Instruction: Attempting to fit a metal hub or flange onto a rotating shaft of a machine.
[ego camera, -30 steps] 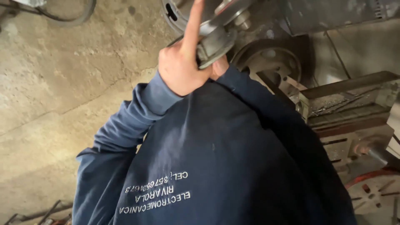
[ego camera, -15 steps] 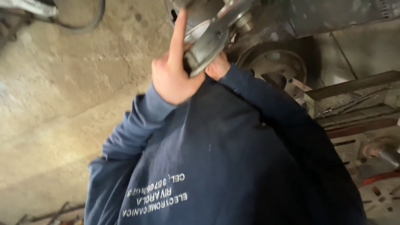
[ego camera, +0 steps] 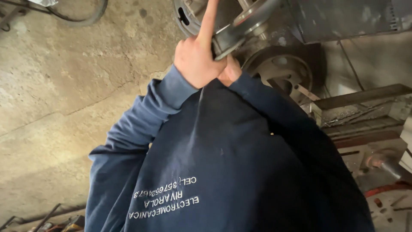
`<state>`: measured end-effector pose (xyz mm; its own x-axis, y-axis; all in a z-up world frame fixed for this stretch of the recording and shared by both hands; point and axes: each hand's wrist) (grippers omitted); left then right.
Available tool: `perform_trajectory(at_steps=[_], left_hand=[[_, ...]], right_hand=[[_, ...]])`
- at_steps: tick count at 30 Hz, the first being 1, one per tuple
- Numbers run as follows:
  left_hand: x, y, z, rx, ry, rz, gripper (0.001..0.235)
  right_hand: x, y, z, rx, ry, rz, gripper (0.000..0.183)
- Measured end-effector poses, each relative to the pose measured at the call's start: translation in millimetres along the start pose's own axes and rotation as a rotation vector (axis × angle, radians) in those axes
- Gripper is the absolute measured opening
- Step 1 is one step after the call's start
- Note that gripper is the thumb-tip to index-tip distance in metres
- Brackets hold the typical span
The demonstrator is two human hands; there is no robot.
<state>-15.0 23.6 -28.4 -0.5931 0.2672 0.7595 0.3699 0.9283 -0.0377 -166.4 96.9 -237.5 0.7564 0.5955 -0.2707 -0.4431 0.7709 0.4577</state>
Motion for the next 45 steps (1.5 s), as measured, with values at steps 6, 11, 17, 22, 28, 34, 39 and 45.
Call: perform_trajectory(at_steps=[6, 11, 17, 22, 28, 34, 39, 45], left_hand=[[2.2, 29.9, -20.9, -0.042, 0.111, 0.049, 0.105], [12.0, 30.6, -32.8, -0.097, 0.158, 0.093, 0.098], [-14.1, 38.3, -57.6, -0.139, 0.133, 0.235, 0.087], [-33.9, 48.5, -25.6, -0.119, 0.241, 0.074, 0.063], [-20.3, 29.3, -28.0, -0.040, 0.193, 0.038, 0.051], [-12.4, 18.6, -33.7, -0.036, 0.151, 0.028, 0.048], [-18.5, 9.7, -36.1, -0.008, 0.107, 0.075, 0.049], [-22.8, 1.6, -41.9, -0.026, 0.071, 0.116, 0.047]], right_hand=[[-64.5, 36.1, 42.3, -0.311, 0.782, -0.586, 0.088], [-52.4, 32.6, -3.1, -0.121, 1.163, -0.608, 0.074], [-45.2, 22.6, 6.0, -0.164, 0.693, -0.570, 0.037], [-54.8, 17.5, 8.7, -0.133, 0.889, -0.618, 0.048], [-51.5, 13.7, 8.2, -0.090, 0.873, -0.573, 0.046], [-48.1, 10.5, 11.0, -0.171, 0.779, -0.629, 0.055], [-37.3, 3.0, -14.0, -0.034, 0.788, -0.487, 0.036], [-33.7, -0.3, 16.4, 0.032, 0.635, -0.452, 0.036]])
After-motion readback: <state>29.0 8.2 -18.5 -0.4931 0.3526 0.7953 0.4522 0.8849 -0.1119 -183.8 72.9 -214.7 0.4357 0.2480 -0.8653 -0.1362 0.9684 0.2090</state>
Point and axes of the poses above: each hand's wrist, its own y-axis away from the middle knuckle, its own z-axis out of the palm, x = y × z, and after that the axes turned 2 degrees about y, right-handed
